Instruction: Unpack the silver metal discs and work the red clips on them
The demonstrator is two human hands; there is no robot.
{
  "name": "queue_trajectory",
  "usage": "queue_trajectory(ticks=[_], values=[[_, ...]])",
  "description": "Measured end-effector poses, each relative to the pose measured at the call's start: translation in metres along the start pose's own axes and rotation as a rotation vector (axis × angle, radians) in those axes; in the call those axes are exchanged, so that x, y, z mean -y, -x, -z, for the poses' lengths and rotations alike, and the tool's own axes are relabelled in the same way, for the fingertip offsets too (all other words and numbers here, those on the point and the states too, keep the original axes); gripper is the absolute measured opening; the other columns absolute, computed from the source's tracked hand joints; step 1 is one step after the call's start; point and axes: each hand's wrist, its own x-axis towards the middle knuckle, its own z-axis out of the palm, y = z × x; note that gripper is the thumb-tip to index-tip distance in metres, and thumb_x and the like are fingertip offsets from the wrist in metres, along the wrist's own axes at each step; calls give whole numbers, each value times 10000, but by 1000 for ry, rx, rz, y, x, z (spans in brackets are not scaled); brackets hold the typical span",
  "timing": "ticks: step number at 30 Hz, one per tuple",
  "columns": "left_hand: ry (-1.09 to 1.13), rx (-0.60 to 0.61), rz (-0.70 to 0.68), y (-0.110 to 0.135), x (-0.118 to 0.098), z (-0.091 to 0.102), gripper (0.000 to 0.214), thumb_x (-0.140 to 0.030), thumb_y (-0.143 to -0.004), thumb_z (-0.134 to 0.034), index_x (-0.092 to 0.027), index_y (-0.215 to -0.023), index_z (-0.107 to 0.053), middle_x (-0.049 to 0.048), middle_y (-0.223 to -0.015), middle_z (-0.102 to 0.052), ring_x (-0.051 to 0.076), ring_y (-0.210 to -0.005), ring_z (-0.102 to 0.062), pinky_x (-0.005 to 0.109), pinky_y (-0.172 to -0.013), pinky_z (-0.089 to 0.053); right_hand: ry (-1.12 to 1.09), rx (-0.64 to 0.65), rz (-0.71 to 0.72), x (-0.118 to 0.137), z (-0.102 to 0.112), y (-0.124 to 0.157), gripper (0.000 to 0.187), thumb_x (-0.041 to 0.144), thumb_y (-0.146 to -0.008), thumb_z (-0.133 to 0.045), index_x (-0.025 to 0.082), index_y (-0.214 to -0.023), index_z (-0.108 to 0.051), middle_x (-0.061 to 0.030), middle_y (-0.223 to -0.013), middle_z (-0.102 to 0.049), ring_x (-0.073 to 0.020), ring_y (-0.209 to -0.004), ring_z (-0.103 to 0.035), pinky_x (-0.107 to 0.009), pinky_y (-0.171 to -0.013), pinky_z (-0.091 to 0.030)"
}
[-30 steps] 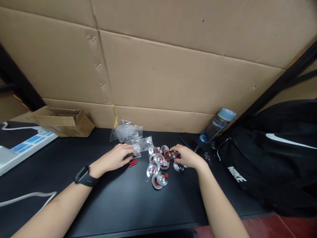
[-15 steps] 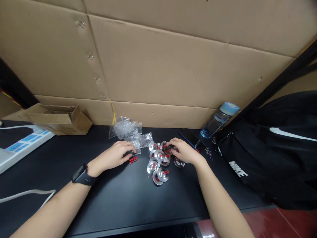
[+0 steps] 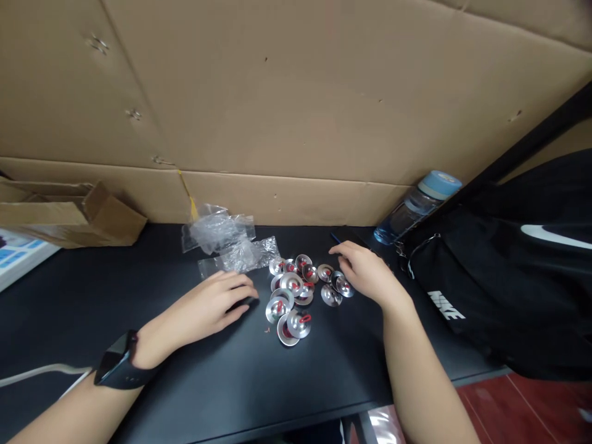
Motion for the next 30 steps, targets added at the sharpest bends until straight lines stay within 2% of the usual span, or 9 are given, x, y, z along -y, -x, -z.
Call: queue_trajectory(ticks=[4,8,12,14,17,20,23,26,30], values=[[-64,-42,77,0,3,-2,157,-316,-1007,-575,-251,-1093,-689,69,-1078,-678,239,-984,-620,388,-900,-483,26,-177,-50,-11,19,10,374,132,-961,-461,275,-1235,-672,-72,-1291,-672,-299,-1175,-649,-452,-1011,-525],[-102,-55,102,1,6,-2,163,-359,-997,-594,-244,-960,-704,64,-968,-653,235,-905,-594,371,-821,-465,57,-436,-112,-41,35,18,419,139,-940,-459,273,-1283,-658,-102,-1375,-604,-324,-1276,-583,-506,-1104,-479],[-117,-23,97,2,10,-4,142,-294,-998,-579,-245,-936,-697,53,-963,-640,227,-894,-578,376,-833,-449,67,-507,-170,-72,44,25,437,132,-930,-420,259,-1265,-671,-115,-1318,-627,-326,-1262,-598,-531,-1101,-482],[-116,-15,99,2,11,-5,137,-274,-999,-574,-244,-936,-693,49,-968,-637,225,-898,-576,376,-838,-443,65,-466,-188,-84,41,26,410,158,-937,-424,244,-1249,-677,-125,-1271,-649,-325,-1223,-625,-531,-1080,-498],[-113,-15,102,2,12,-5,145,-259,-1007,-560,-241,-938,-686,51,-968,-639,230,-907,-577,374,-833,-436,52,-299,-213,-99,29,24,350,281,-957,-505,219,-1260,-668,-146,-1269,-657,-333,-1231,-633,-528,-1095,-492],[-97,-15,90,2,13,-5,153,-250,-1008,-555,-234,-919,-678,52,-952,-640,229,-900,-576,364,-824,-435,26,-107,-229,-108,14,20,432,380,-917,-632,220,-1319,-633,-151,-1353,-630,-335,-1306,-599,-505,-1136,-464],[-80,-16,80,2,14,-6,160,-234,-1009,-547,-231,-907,-669,52,-938,-646,229,-892,-576,358,-822,-436,9,16,-265,-112,3,16,540,397,-884,-694,200,-1377,-597,-168,-1404,-604,-323,-1315,-595,-466,-1132,-466],[-72,-8,76,1,15,-8,154,-216,-1009,-543,-224,-909,-660,55,-946,-651,228,-895,-575,360,-828,-431,5,76,-308,-114,-1,13,600,408,-886,-698,169,-1420,-567,-193,-1425,-583,-318,-1301,-603,-439,-1113,-473],[-72,11,85,1,12,-8,133,-194,-1000,-548,-216,-910,-643,55,-958,-654,230,-907,-571,364,-834,-422,-10,102,-320,-116,-5,10,554,402,-900,-681,166,-1394,-592,-192,-1381,-613,-314,-1251,-629,-435,-1077,-487]])
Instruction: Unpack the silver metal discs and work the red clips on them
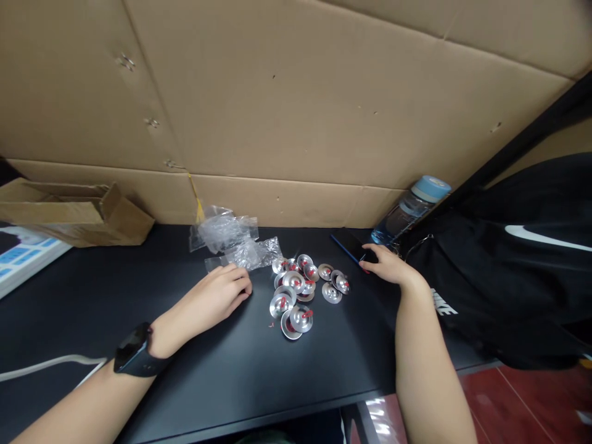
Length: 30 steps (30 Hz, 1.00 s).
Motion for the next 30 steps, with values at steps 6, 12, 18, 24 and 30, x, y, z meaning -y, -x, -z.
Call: queue_trajectory(ticks=[6,12,18,24,30], values=[[16,12,7,-1,-3,1,138,-194,-1010,-533,-213,-924,-639,52,-968,-655,228,-920,-569,361,-836,-414,73,10,-120,10,-5,-3,549,439,-868,-718,243,-1373,-632,-139,-1339,-627,-309,-1138,-672,-409,-1026,-486],[53,32,-10,-1,-1,-1,157,-174,-1015,-519,-218,-941,-650,45,-977,-658,225,-936,-574,356,-856,-413,115,-9,-126,22,0,1,497,445,-885,-697,254,-1342,-658,-150,-1330,-625,-375,-1226,-604,-501,-1026,-468],[113,8,-44,-3,-6,0,159,-176,-1017,-525,-233,-976,-669,37,-984,-658,214,-929,-579,351,-863,-413,-244,-76,437,88,5,15,294,325,-925,-696,220,-1200,-706,-96,-1143,-682,-223,-954,-672,-335,-818,-542],[153,-56,-62,-5,-12,5,127,-249,-1025,-562,-231,-1036,-687,44,-1009,-657,214,-957,-590,359,-900,-435,-382,184,838,173,-21,39,265,298,-951,-735,237,-1208,-725,-67,-1147,-718,-212,-1058,-672,-327,-953,-514],[150,-59,-76,-5,-12,7,164,-280,-1046,-527,-226,-1022,-681,49,-992,-659,219,-944,-589,375,-898,-437,-220,121,867,186,-52,40,108,227,-980,-686,189,-1066,-738,-89,-1105,-686,-227,-1061,-636,-343,-937,-501]])
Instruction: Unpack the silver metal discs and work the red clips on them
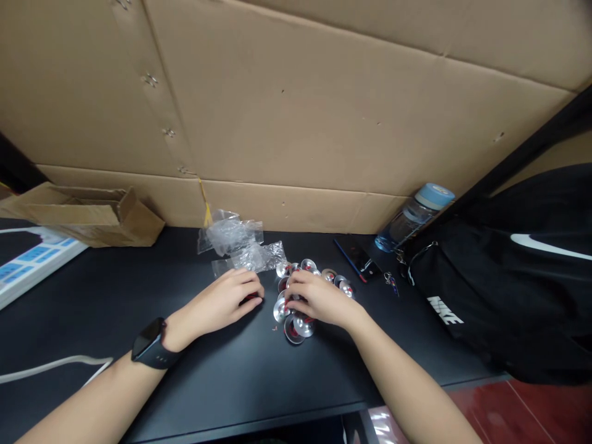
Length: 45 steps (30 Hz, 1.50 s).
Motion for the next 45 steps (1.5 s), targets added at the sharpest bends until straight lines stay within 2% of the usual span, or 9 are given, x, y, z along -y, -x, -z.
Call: queue_trajectory(ticks=[4,7,14,20,25,31,37,41,45], values=[[17,7,15,-1,0,0,174,-271,-1052,-513,-231,-1023,-679,47,-995,-668,223,-957,-595,377,-908,-439,-62,-31,49,4,3,0,67,205,-1006,-632,197,-996,-698,-68,-1036,-678,-217,-1013,-617,-342,-905,-489],[131,-20,23,-3,-5,1,193,-267,-1067,-485,-229,-1067,-674,49,-1018,-677,215,-980,-607,357,-915,-456,-224,-147,12,11,5,-2,70,244,-1031,-590,205,-1015,-645,-56,-1004,-671,-199,-937,-619,-334,-864,-498],[481,-261,155,-8,-24,-9,174,-321,-1030,-587,-229,-1157,-663,35,-1055,-708,162,-876,-647,269,-796,-506,-628,-367,-73,19,-12,-9,130,344,-1027,-606,218,-1013,-635,-74,-1075,-633,-201,-975,-640,-352,-867,-558],[473,-313,159,-8,-28,-13,154,-306,-1014,-602,-197,-931,-671,30,-937,-707,161,-847,-649,270,-790,-495,-909,-378,-75,25,-27,-15,169,374,-985,-671,208,-997,-641,-83,-1222,-573,-166,-944,-680,-342,-843,-606],[411,-343,182,-4,-26,-9,132,-307,-1015,-593,-208,-1012,-680,29,-949,-742,169,-835,-686,275,-781,-518,-990,-339,-136,26,-36,-16,417,377,-853,-826,262,-1199,-625,-56,-1197,-671,-189,-925,-747,-358,-857,-622],[377,-303,149,0,-27,-8,98,-255,-990,-622,-216,-964,-708,16,-918,-759,156,-797,-703,258,-748,-523,-767,-398,-143,30,-34,-15,654,307,-763,-876,270,-1353,-596,-72,-1214,-725,-222,-959,-762,-402,-898,-634],[333,-308,97,-4,-33,-3,125,-293,-1006,-617,-212,-943,-689,21,-903,-747,153,-804,-694,259,-766,-521,-523,-426,-100,31,-24,-14,407,297,-804,-825,236,-1188,-708,-52,-1047,-777,-211,-901,-744,-349,-851,-609],[64,-254,83,4,-3,20,159,-300,-1018,-568,-207,-966,-686,41,-901,-737,186,-842,-679,309,-838,-499,-490,-529,-226,-5,-4,-5,469,402,-806,-845,220,-1211,-694,-72,-1074,-764,-200,-875,-726,-330,-794,-599],[-52,-52,173,26,49,49,134,-282,-960,-588,-233,-935,-711,21,-884,-744,180,-799,-681,277,-764,-483,-103,-676,-468,-61,27,17,489,380,-834,-794,199,-1273,-677,-86,-1047,-765,-204,-815,-691,-346,-754,-572]])
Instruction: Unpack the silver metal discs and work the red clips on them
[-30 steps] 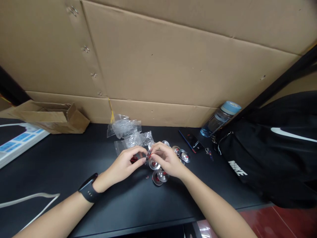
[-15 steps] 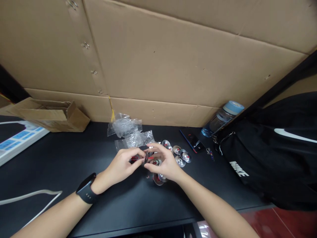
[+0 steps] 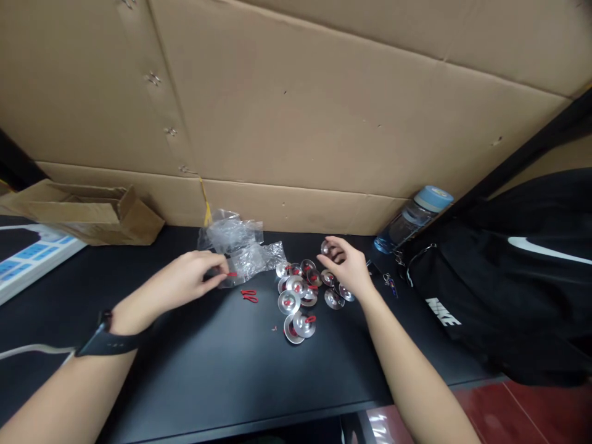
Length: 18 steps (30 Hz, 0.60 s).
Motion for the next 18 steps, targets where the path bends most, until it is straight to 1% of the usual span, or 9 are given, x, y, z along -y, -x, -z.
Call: queue_trajectory(ticks=[1,2,3,5,8,12,15,16,18], values=[[4,52,35,4,12,4,116,-281,-939,-606,-236,-916,-711,10,-880,-746,171,-781,-683,264,-743,-478,130,-6,-21,-12,8,-5,451,372,-828,-792,192,-1231,-701,-82,-996,-770,-212,-801,-693,-364,-781,-566],[10,98,66,7,22,7,108,-283,-922,-619,-237,-881,-707,0,-842,-740,163,-740,-678,253,-711,-469,218,16,-31,-22,14,-9,392,354,-823,-788,190,-1174,-727,-79,-976,-774,-222,-817,-700,-375,-810,-561],[24,139,88,9,29,7,96,-282,-904,-633,-237,-862,-707,-9,-806,-733,155,-702,-670,245,-683,-460,271,54,-37,-30,18,-11,346,342,-821,-784,192,-1130,-743,-74,-961,-778,-227,-826,-706,-374,-820,-557],[68,186,111,11,36,5,71,-273,-871,-659,-238,-837,-710,-20,-765,-725,148,-666,-664,235,-655,-447,315,137,-37,-41,22,-13,306,347,-822,-782,202,-1090,-755,-64,-950,-785,-230,-836,-718,-361,-812,-555],[131,210,108,8,31,0,39,-254,-840,-683,-250,-822,-718,-33,-764,-730,144,-675,-673,228,-658,-442,321,208,-11,-45,18,-11,312,368,-829,-787,212,-1098,-754,-63,-991,-793,-236,-885,-733,-361,-831,-558],[182,293,107,7,19,1,36,-225,-810,-692,-250,-787,-704,-48,-763,-732,135,-670,-666,220,-651,-435,311,229,-6,-43,13,-10,320,326,-847,-779,199,-1138,-742,-79,-1057,-793,-240,-942,-738,-374,-885,-553],[207,354,119,10,18,3,26,-222,-795,-696,-243,-809,-697,-41,-802,-737,142,-711,-675,219,-669,-459,331,259,43,-42,13,-11,243,304,-866,-756,186,-1079,-749,-88,-1066,-776,-247,-968,-716,-404,-930,-527],[198,352,123,11,19,3,46,-235,-798,-701,-244,-843,-702,-34,-828,-741,148,-737,-680,223,-685,-472,337,262,69,-42,13,-11,210,300,-876,-743,184,-1051,-751,-89,-1066,-766,-249,-981,-704,-417,-949,-514],[159,297,119,12,22,2,126,-278,-816,-708,-249,-938,-719,-10,-911,-750,168,-808,-693,240,-739,-498,329,247,123,-37,12,-10,177,290,-901,-710,184,-1037,-748,-93,-1082,-745,-251,-1018,-676,-435,-983,-492]])
